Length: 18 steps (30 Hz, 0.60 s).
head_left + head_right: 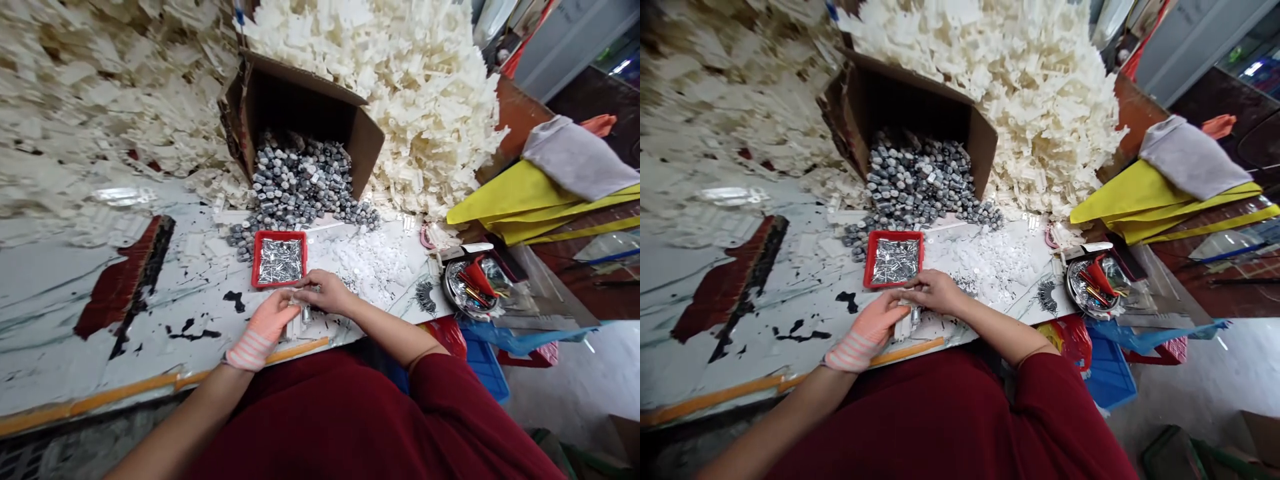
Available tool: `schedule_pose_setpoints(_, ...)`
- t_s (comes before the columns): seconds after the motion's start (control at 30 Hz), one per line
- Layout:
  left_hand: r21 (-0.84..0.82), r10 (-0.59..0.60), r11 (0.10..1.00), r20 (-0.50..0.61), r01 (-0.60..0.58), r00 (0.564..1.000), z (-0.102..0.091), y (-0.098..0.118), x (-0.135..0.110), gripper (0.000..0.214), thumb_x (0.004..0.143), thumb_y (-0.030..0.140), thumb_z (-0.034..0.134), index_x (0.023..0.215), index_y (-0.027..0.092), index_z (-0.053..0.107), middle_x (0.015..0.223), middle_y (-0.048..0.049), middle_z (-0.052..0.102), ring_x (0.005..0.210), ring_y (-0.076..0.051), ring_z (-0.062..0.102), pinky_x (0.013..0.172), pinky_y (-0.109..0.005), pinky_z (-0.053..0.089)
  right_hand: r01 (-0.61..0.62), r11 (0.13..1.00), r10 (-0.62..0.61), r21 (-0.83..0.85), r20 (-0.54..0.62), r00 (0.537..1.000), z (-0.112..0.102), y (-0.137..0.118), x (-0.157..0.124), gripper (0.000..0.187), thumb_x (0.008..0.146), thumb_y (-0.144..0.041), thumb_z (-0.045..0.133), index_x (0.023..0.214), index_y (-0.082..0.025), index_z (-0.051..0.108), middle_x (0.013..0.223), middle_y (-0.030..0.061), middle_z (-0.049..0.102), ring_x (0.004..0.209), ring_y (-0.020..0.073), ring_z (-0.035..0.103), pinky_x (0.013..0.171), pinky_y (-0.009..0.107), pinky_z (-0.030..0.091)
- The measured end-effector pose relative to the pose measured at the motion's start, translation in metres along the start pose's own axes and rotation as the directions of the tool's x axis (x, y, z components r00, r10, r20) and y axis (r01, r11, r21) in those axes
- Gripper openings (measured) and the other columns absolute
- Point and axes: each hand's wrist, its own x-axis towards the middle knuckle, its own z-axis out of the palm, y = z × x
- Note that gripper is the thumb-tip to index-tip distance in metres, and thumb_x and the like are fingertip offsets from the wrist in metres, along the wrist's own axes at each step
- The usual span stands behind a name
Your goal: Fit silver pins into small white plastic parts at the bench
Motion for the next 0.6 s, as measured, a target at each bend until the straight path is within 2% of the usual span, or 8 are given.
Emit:
schedule_pose_setpoints(0.1,-0.075,-0.034,0.996,0.047,0.038,0.998,0.000,0.005,-0.005,0.033,0.061,0.028,0.071,0.088,0.018,0.056,0.069,0.0017,0.059,0.064,-0.015,0.056,0.056,-0.023,0.043,-0.106,0.978,0.086,0.178,0.117,0.989,-0.038,0.024,0.014,0.018,0.079,-0.033,0.066,0.086,-0.017,0.068,0.083,0.0023,0.068,0.074,0.0124,0.062,0.071,0.026,0.049)
schedule_pose_setpoints(0.17,-0.131,-0.068,0.988,0.057,0.075,0.996,0.000,0.008,-0.007,0.033,0.060,0.028,0.072,0.086,0.018,0.055,0.073,0.0005,0.061,0.066,-0.015,0.057,0.058,-0.024,0.045,-0.231,0.958,0.230,0.168,0.023,0.973,-0.078,0.047,0.028,0.017,0.080,-0.032,0.064,0.086,-0.017,0.067,0.084,0.0023,0.069,0.075,0.0126,0.062,0.072,0.027,0.050)
schedule_pose_setpoints(0.2,-0.154,-0.088,0.983,0.057,0.096,0.994,0.000,0.009,-0.007,0.033,0.060,0.027,0.073,0.086,0.018,0.054,0.074,0.0001,0.061,0.067,-0.016,0.057,0.059,-0.024,0.046,-0.312,0.937,0.331,0.156,-0.118,0.936,-0.099,0.060,0.037,0.018,0.082,-0.031,0.060,0.088,-0.016,0.066,0.084,0.0025,0.069,0.074,0.0125,0.062,0.072,0.027,0.051)
schedule_pose_setpoints(0.27,-0.184,-0.118,0.975,0.053,0.126,0.992,-0.001,0.009,-0.007,0.033,0.059,0.027,0.073,0.086,0.019,0.054,0.074,0.0001,0.061,0.066,-0.016,0.057,0.059,-0.026,0.047,-0.491,0.869,0.470,0.066,-0.424,0.774,-0.138,0.085,0.056,0.018,0.084,-0.027,0.053,0.089,-0.014,0.065,0.082,0.0039,0.068,0.072,0.0134,0.062,0.070,0.028,0.051)
schedule_pose_setpoints(0.33,-0.189,-0.119,0.974,0.043,0.125,0.992,-0.003,0.007,-0.006,0.033,0.059,0.027,0.074,0.085,0.019,0.055,0.071,0.0007,0.060,0.065,-0.016,0.057,0.059,-0.026,0.047,-0.556,0.831,0.472,0.016,-0.549,0.690,-0.168,0.106,0.078,0.020,0.083,-0.019,0.050,0.095,-0.011,0.064,0.093,0.0092,0.067,0.083,0.0173,0.062,0.079,0.032,0.050)
schedule_pose_setpoints(0.4,-0.171,-0.112,0.979,0.024,0.114,0.993,-0.004,0.004,-0.004,0.034,0.059,0.029,0.074,0.085,0.018,0.055,0.071,0.0007,0.060,0.066,-0.016,0.056,0.059,-0.025,0.047,-0.558,0.816,0.375,-0.152,-0.595,0.711,-0.187,0.120,0.100,0.028,0.079,-0.011,0.050,0.104,-0.011,0.063,0.112,0.0142,0.061,0.102,0.0215,0.057,0.091,0.036,0.045)
schedule_pose_setpoints(0.5,-0.134,-0.129,0.983,-0.010,0.126,0.992,-0.007,-0.003,-0.001,0.034,0.058,0.030,0.075,0.083,0.017,0.055,0.069,0.0006,0.060,0.065,-0.016,0.056,0.058,-0.025,0.046,-0.490,0.708,0.187,-0.509,-0.533,0.825,-0.199,0.132,0.130,0.044,0.077,-0.006,0.049,0.119,-0.014,0.057,0.128,0.0152,0.052,0.118,0.0246,0.047,0.099,0.037,0.039)
schedule_pose_setpoints(0.6,-0.144,-0.138,0.981,-0.035,0.131,0.990,-0.012,-0.010,0.002,0.036,0.057,0.032,0.075,0.083,0.017,0.055,0.068,0.0008,0.060,0.065,-0.017,0.057,0.058,-0.025,0.046,-0.460,0.675,0.202,-0.577,-0.456,0.867,-0.203,0.141,0.148,0.045,0.078,-0.011,0.050,0.123,-0.016,0.056,0.121,0.0142,0.059,0.112,0.0255,0.052,0.095,0.037,0.041)
